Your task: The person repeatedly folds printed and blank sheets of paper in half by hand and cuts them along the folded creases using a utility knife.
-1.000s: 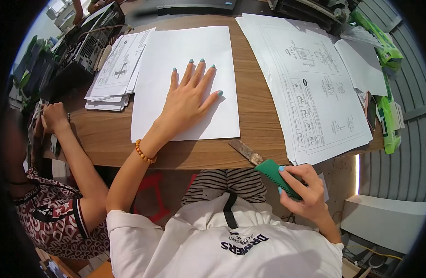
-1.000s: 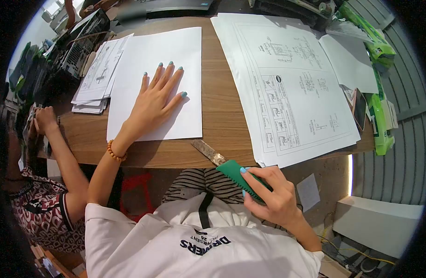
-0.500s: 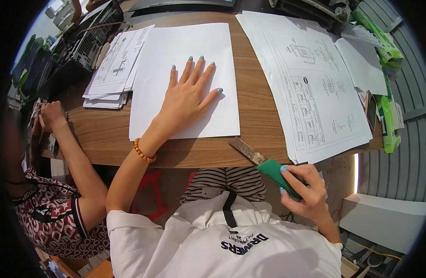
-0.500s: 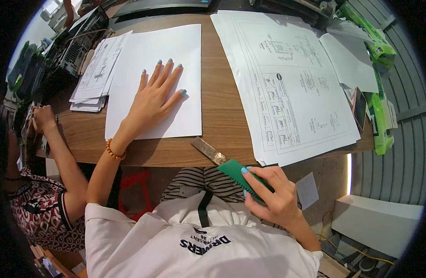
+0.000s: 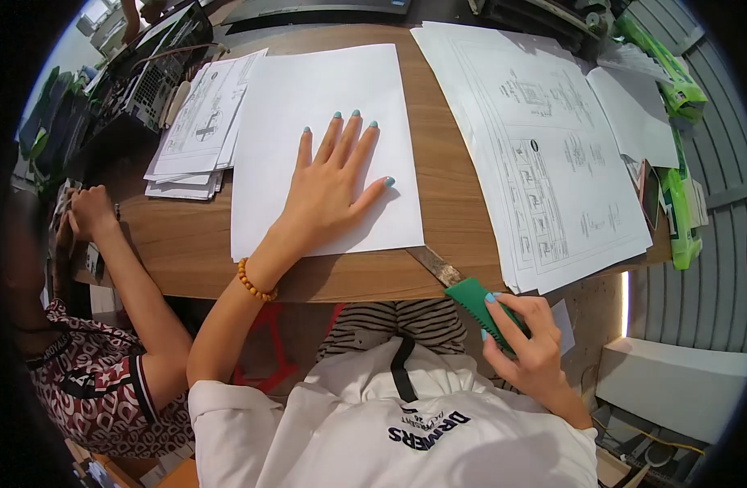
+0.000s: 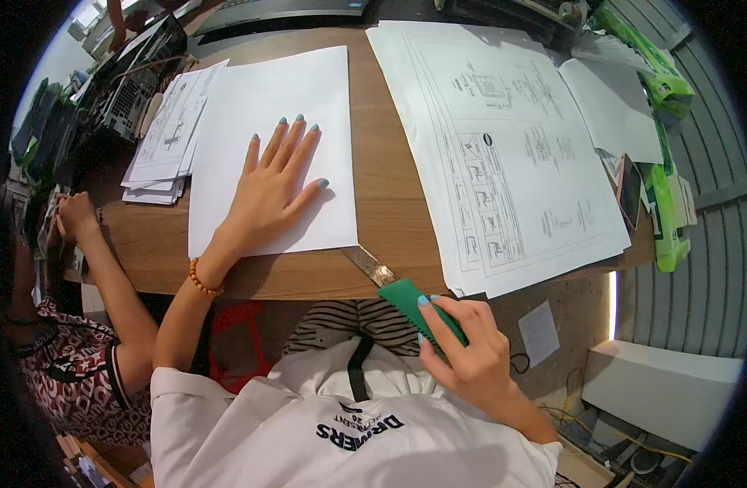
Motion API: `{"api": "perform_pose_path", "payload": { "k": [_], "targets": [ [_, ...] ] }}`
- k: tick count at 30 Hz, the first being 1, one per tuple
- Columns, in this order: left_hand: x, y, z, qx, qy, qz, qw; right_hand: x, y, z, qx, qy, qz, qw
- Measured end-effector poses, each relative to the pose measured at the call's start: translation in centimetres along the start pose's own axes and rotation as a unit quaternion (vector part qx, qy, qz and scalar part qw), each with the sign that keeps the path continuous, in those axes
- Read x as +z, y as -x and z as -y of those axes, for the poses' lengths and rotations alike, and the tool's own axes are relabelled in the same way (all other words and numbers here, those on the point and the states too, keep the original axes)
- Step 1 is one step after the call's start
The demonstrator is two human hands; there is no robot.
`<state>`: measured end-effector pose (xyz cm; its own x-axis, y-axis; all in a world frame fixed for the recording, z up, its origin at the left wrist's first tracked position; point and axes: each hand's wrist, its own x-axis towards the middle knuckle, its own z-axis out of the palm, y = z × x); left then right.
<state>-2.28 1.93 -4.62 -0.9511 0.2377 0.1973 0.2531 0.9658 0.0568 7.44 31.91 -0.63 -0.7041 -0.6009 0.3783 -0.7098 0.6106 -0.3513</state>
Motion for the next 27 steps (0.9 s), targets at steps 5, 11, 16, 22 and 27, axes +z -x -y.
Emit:
{"api": "perform_pose_path", "payload": {
  "k": [5, 11, 16, 22, 27],
  "targets": [
    [0.8, -0.1, 0.1, 0.017, 0.002, -0.040, 0.999, 0.2, -0.9, 0.5, 0.014, 0.010, 0.009, 1.000],
    [0.8, -0.1, 0.2, 0.011, 0.005, -0.024, 1.000, 1.7, -3.6, 0.0, 0.023, 0.038, -0.004, 0.999],
    [0.8, -0.1, 0.1, 0.013, 0.008, -0.031, 0.999, 2.4, -7.1, -1.8, 0.039, 0.067, -0.008, 0.997],
    [1.3, 0.0, 0.2, 0.025, -0.004, -0.056, 0.998, 4.3, -13.0, -6.5, 0.010, 0.119, -0.014, 0.993],
    [0.9, 0.0, 0.2, 0.026, -0.001, -0.064, 0.998, 6.6, -19.7, -10.0, 0.007, 0.169, -0.032, 0.985]
  ]
}}
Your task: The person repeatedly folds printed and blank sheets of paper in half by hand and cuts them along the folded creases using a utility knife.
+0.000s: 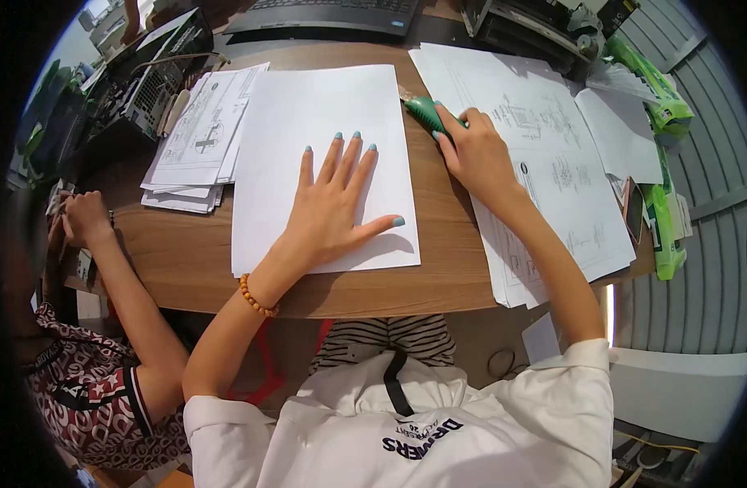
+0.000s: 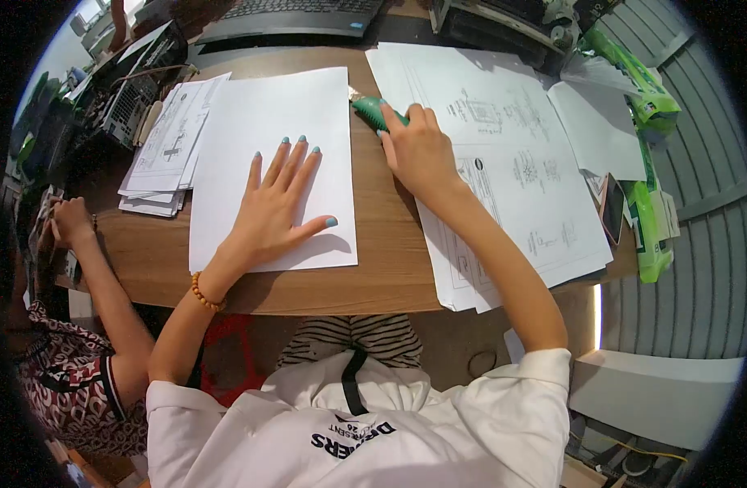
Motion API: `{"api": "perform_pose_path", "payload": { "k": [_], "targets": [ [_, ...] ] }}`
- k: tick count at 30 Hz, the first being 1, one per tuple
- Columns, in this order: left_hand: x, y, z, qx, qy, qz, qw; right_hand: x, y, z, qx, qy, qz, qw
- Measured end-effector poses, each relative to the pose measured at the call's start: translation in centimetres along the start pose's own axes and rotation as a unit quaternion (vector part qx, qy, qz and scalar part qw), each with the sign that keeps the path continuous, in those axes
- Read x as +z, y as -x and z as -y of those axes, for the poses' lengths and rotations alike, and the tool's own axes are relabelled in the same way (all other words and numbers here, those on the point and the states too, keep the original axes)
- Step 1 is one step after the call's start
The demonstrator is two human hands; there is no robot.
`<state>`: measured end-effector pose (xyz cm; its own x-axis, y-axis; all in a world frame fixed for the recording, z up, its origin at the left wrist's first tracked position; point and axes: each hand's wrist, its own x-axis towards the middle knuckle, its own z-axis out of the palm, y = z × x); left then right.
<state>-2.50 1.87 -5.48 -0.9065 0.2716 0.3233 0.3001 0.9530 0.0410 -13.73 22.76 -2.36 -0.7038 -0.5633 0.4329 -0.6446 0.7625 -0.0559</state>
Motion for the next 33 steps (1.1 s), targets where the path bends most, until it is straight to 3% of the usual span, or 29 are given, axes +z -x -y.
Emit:
{"api": "perform_pose_path", "payload": {
  "k": [4, 6, 10, 12, 13, 14, 16, 18, 20, 22, 25, 26, 28, 29, 30, 31, 33],
  "targets": [
    [0.1, 0.0, 0.0, 0.003, 0.013, -0.002, 1.000, 2.9, -4.1, -1.4, 0.003, 0.025, -0.025, 0.999],
    [0.2, 0.1, 0.0, 0.005, 0.017, -0.006, 1.000, 3.5, -5.5, -1.9, 0.057, 0.034, -0.042, 0.997],
    [0.0, 0.0, 0.0, 0.000, 0.022, -0.002, 1.000, 0.8, -4.5, -3.9, 0.078, 0.020, -0.079, 0.994],
    [-0.5, -0.1, -0.3, -0.024, 0.009, 0.059, 0.998, -1.0, -3.0, -5.2, 0.128, 0.059, -0.078, 0.987],
    [-0.6, -0.1, -0.4, -0.027, 0.012, 0.058, 0.998, -1.8, -2.1, -5.6, 0.109, 0.161, -0.089, 0.977],
    [-0.6, -0.1, -0.4, -0.025, 0.012, 0.057, 0.998, -2.4, -1.1, -5.7, 0.105, 0.162, -0.088, 0.977],
    [-0.6, 0.0, -0.3, -0.024, 0.011, 0.058, 0.998, -3.5, 1.0, -5.2, -0.046, 0.123, -0.075, 0.989],
    [-0.6, -0.1, -0.3, -0.022, 0.016, 0.055, 0.998, -4.4, 3.8, -2.4, -0.100, -0.178, 0.079, 0.976],
    [-0.6, -0.1, -0.3, -0.023, 0.016, 0.052, 0.998, -6.4, 5.8, 2.0, -0.215, -0.212, 0.172, 0.938],
    [-0.5, 0.1, -0.3, -0.021, 0.015, 0.051, 0.998, -6.3, 8.5, 4.7, -0.262, -0.170, 0.209, 0.927],
    [-0.9, 0.7, -0.6, 0.007, 0.060, 0.011, 0.998, -6.9, 11.0, 6.4, -0.274, -0.128, 0.157, 0.940],
    [-2.1, 1.6, -1.4, 0.014, 0.076, 0.047, 0.996, -6.8, 12.1, 6.4, -0.272, -0.129, 0.157, 0.941],
    [-5.2, 2.6, -2.3, 0.021, 0.096, 0.086, 0.991, -6.5, 14.8, 5.7, -0.329, -0.056, 0.049, 0.941],
    [-6.8, 3.1, -2.4, 0.047, 0.141, 0.167, 0.975, -6.9, 15.9, 5.8, -0.327, -0.059, 0.053, 0.942],
    [-7.7, 3.6, -2.2, 0.070, 0.185, 0.244, 0.949, -7.6, 16.6, 5.9, -0.301, -0.117, 0.028, 0.946],
    [-7.9, 4.0, -1.7, 0.067, 0.188, 0.246, 0.948, -8.5, 17.0, 5.7, -0.274, -0.175, 0.003, 0.946],
    [-8.1, 4.8, -0.1, 0.106, 0.375, 0.277, 0.878, -10.8, 16.4, 4.9, -0.227, -0.245, 0.016, 0.943]
  ]
}}
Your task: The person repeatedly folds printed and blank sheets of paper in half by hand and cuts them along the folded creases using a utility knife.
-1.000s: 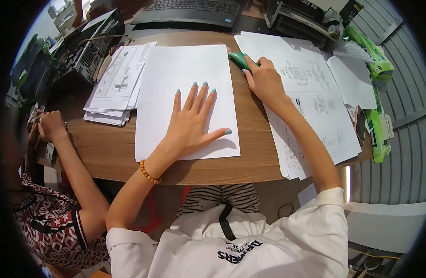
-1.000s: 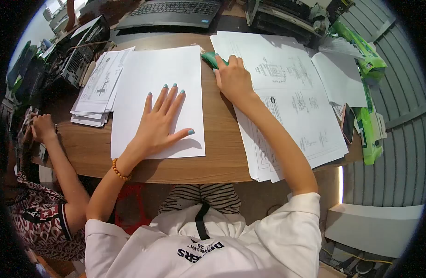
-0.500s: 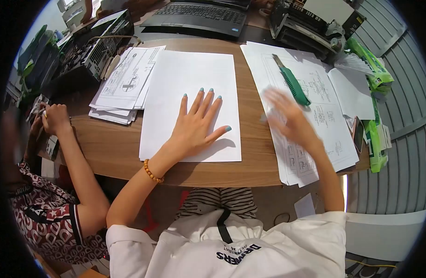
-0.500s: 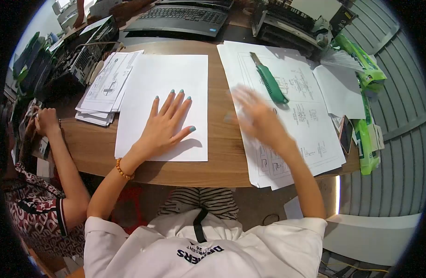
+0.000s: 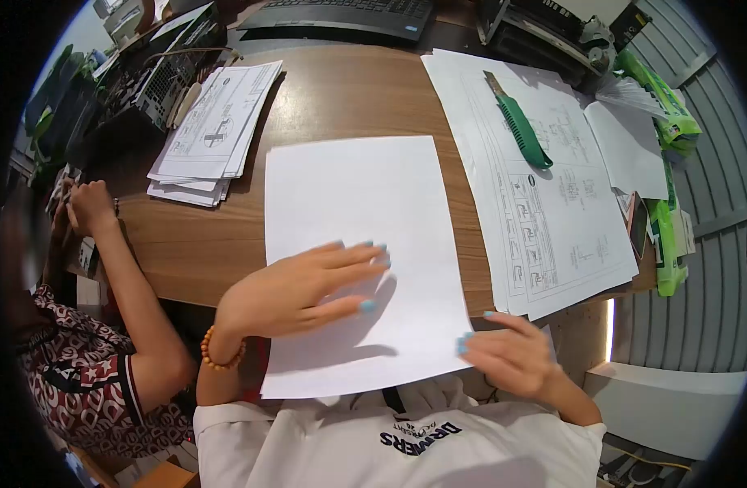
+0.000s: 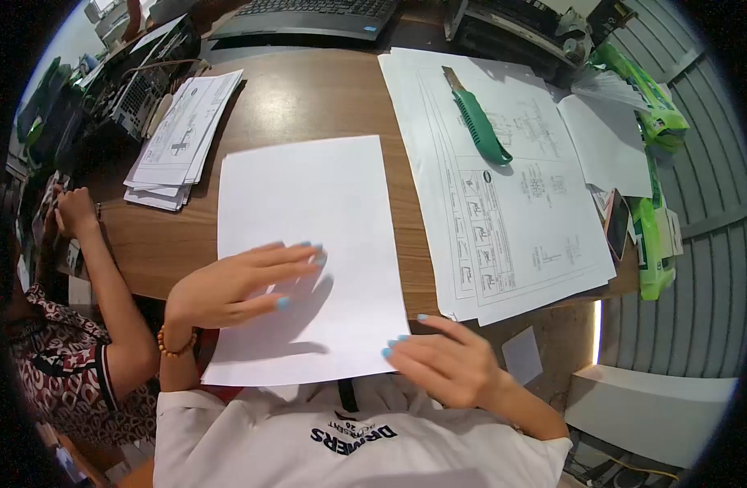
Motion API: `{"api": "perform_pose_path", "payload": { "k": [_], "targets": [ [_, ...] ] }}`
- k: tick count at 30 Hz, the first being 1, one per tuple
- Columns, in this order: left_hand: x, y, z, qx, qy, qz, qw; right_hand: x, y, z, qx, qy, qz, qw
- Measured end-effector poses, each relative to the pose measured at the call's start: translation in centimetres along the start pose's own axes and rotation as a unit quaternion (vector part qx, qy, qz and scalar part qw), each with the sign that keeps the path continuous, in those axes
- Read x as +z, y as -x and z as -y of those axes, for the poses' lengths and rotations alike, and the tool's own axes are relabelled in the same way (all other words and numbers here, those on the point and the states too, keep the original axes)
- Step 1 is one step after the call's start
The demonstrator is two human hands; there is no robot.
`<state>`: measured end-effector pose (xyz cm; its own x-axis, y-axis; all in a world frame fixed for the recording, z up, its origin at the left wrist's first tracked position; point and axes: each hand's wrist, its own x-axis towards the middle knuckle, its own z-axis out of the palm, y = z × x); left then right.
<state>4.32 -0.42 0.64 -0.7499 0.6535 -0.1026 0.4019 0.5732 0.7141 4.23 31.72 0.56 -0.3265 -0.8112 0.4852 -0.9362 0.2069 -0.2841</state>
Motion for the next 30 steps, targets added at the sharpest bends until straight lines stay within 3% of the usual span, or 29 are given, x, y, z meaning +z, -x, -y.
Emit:
{"api": "perform_pose_path", "payload": {
  "k": [1, 3, 5, 8, 9, 11, 12, 13, 15, 17, 18, 22, 24, 26, 30],
  "targets": [
    [0.1, 0.6, 0.5, -0.002, 0.002, 0.001, 1.000, -1.3, -0.4, 0.1, 0.046, -0.065, -0.018, 0.997],
    [0.4, 1.9, 1.5, 0.079, 0.234, -0.011, 0.969, -3.2, -1.6, -0.2, 0.130, -0.068, -0.040, 0.988],
    [0.7, 2.9, 1.0, 0.060, 0.281, -0.045, 0.957, -3.8, -4.3, -1.1, 0.165, -0.035, -0.075, 0.983],
    [0.3, 4.4, -0.9, -0.048, 0.411, -0.294, 0.862, -3.4, -8.1, -4.1, 0.181, -0.090, -0.009, 0.979],
    [-0.1, 4.6, -1.8, -0.050, 0.410, -0.292, 0.863, -2.8, -9.0, -5.1, 0.182, -0.092, -0.011, 0.979],
    [-0.6, 4.6, -3.2, -0.180, 0.308, -0.293, 0.887, -1.5, -10.3, -7.0, 0.196, -0.139, 0.030, 0.970],
    [-0.3, 4.1, -2.9, -0.147, 0.181, -0.293, 0.927, -1.3, -10.9, -7.6, 0.196, -0.141, 0.032, 0.970],
    [-0.7, 3.6, -2.7, -0.150, 0.182, -0.294, 0.926, -1.1, -11.5, -8.1, 0.221, -0.152, 0.062, 0.961],
    [-1.8, 2.5, -2.0, -0.239, 0.101, -0.179, 0.949, -0.2, -11.8, -8.4, 0.243, -0.166, 0.095, 0.951],
    [-1.5, 1.7, -0.8, -0.208, 0.041, -0.232, 0.949, 1.3, -11.2, -8.3, 0.130, 0.103, -0.056, 0.985],
    [-1.5, 1.3, -0.1, -0.217, 0.000, -0.265, 0.939, 0.8, -11.3, -7.1, 0.112, 0.162, -0.052, 0.979],
    [-1.1, 0.4, 2.6, -0.230, -0.066, -0.335, 0.911, 1.5, -8.9, -3.3, 0.049, 0.091, 0.015, 0.995],
    [-0.9, 0.3, 2.8, -0.233, -0.072, -0.347, 0.905, 3.1, -7.3, -2.7, 0.026, 0.117, 0.099, 0.988],
    [-0.8, 0.1, 2.6, -0.261, -0.068, -0.384, 0.883, 3.7, -7.0, -3.3, 0.021, 0.129, 0.099, 0.987],
    [-0.4, 0.5, 2.3, -0.237, -0.109, -0.384, 0.886, 4.0, -7.3, -4.5, 0.020, 0.119, 0.104, 0.987]
  ]
}}
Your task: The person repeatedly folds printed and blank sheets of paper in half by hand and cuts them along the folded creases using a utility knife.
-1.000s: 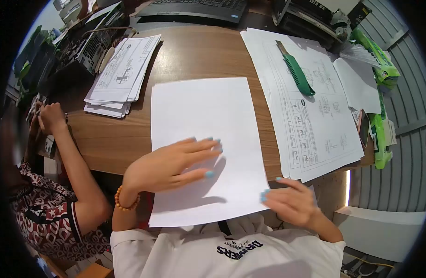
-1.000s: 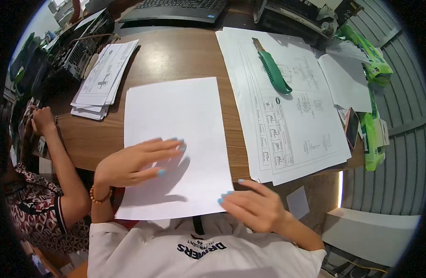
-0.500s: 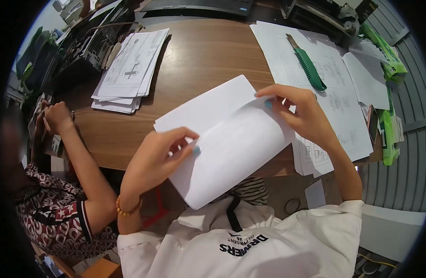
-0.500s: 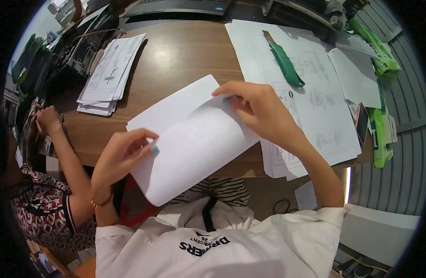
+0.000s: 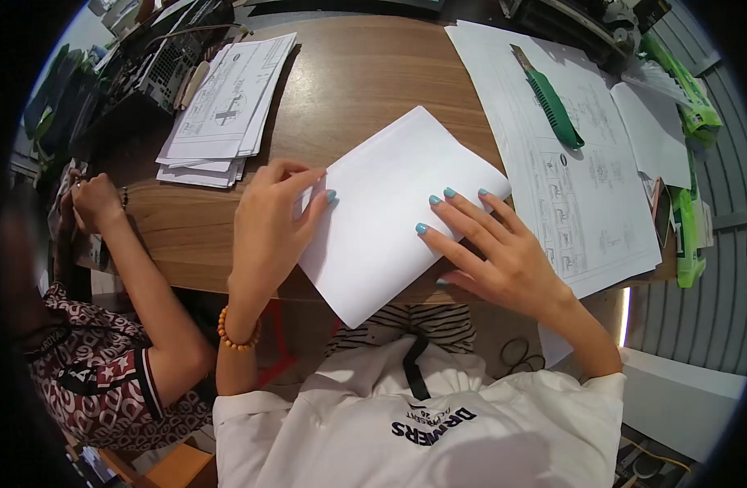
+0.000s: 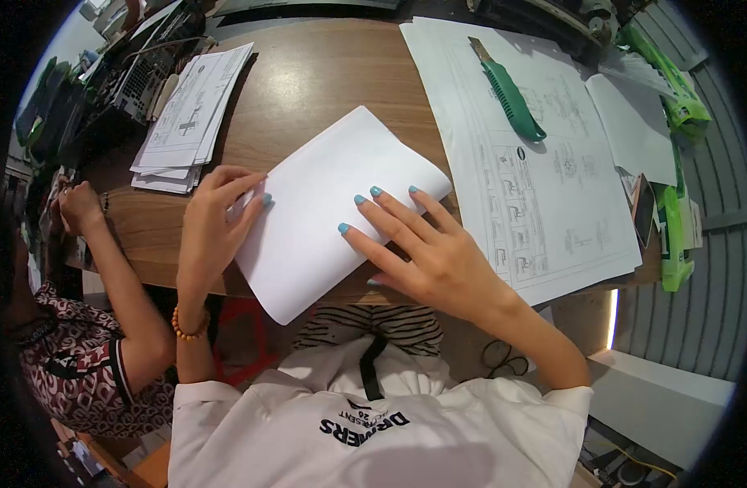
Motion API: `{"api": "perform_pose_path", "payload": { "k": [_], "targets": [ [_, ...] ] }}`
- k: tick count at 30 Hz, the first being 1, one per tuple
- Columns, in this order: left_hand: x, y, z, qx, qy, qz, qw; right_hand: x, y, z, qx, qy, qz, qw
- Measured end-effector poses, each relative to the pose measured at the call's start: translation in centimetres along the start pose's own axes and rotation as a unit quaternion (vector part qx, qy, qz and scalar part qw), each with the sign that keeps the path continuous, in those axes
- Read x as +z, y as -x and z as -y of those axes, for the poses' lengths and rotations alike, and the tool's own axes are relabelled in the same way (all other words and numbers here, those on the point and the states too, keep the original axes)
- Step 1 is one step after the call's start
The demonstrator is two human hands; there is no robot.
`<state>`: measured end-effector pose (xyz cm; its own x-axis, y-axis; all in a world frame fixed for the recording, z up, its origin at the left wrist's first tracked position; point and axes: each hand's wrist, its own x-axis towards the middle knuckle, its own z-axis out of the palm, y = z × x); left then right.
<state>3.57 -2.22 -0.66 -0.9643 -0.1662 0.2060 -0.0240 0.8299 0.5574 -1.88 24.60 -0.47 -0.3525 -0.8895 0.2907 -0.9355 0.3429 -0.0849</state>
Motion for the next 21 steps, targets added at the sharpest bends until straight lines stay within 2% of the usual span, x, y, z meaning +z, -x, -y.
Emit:
{"api": "perform_pose_path", "payload": {
  "k": [2, 5, 7, 11, 21],
  "targets": [
    [0.52, -0.13, 0.75, 0.055, -0.046, -0.057, 0.996, 0.29, -0.03, -0.21, -0.007, 0.004, 0.003, 1.000],
    [0.52, -0.64, 0.84, 0.016, 0.016, -0.006, 1.000, 0.49, -0.09, -0.51, -0.017, 0.016, 0.003, 1.000],
    [0.85, -0.64, 0.98, 0.018, 0.022, -0.012, 1.000, 0.59, -0.10, -0.90, -0.030, 0.049, 0.018, 0.998],
    [0.95, -0.69, 1.00, -0.007, 0.036, -0.012, 0.999, 0.65, -0.28, -0.99, -0.023, 0.038, 0.016, 0.999],
    [1.28, -0.78, 1.14, -0.004, 0.052, -0.023, 0.998, 0.83, -0.20, -1.12, -0.023, 0.050, 0.033, 0.998]
  ]
}}
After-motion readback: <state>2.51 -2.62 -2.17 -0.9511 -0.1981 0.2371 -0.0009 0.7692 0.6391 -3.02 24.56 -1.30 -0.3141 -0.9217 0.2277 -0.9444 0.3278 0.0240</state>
